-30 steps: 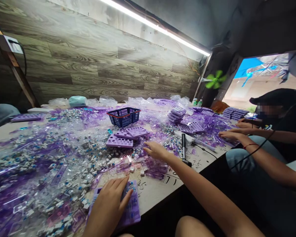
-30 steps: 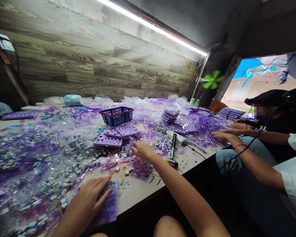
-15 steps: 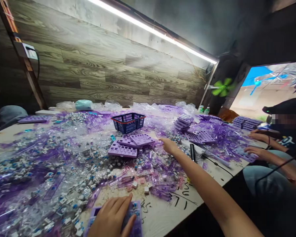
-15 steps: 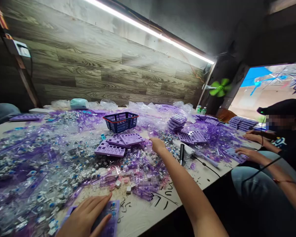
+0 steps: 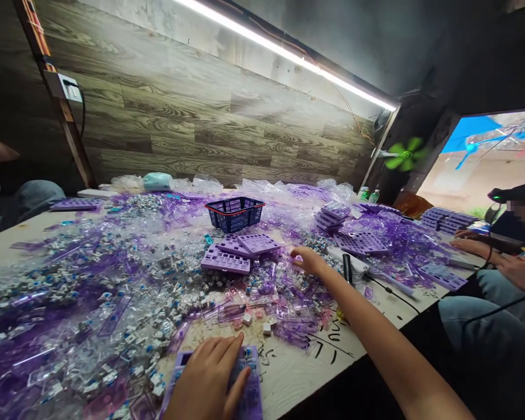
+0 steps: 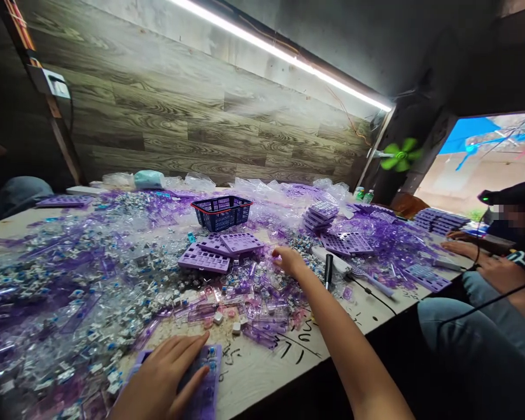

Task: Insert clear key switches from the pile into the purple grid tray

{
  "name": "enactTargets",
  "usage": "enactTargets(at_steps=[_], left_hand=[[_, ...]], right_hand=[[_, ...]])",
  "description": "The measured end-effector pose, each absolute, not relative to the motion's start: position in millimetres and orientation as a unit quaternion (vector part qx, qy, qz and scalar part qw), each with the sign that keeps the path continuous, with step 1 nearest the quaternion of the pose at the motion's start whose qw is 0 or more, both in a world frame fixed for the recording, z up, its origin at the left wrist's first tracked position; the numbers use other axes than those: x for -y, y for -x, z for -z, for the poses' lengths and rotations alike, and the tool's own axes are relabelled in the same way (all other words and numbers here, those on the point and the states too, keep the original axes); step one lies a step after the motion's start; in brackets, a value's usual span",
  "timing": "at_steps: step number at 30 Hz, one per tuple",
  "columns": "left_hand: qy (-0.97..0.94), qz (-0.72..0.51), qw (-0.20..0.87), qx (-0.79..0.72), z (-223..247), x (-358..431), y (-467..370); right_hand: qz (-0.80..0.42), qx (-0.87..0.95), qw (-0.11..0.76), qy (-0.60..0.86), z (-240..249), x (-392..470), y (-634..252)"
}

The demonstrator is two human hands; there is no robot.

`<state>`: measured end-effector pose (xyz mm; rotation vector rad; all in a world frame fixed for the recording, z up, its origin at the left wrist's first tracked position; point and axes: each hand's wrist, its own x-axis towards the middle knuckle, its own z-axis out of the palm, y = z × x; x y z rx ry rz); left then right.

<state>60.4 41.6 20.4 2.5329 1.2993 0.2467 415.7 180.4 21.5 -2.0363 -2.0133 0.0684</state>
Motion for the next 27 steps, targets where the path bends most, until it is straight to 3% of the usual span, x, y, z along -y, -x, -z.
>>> enactTargets(at_steps=[7, 18, 27], left_hand=[[-0.874, -0.152, 0.129, -0.444, -15, -38, -60], [-0.877, -0.147, 0.134, -0.436, -23, -36, -59], [-0.882, -0.165, 0.12, -0.425, -22, -36, -59]], right_hand=[[-0.049, 0.713, 0.238, 0.658, -27, -165, -402], [-0.239, 0.678, 0.333, 0.61, -51, -130, -395], [-0.237, 0.638, 0.377, 0.628, -58, -114, -375]])
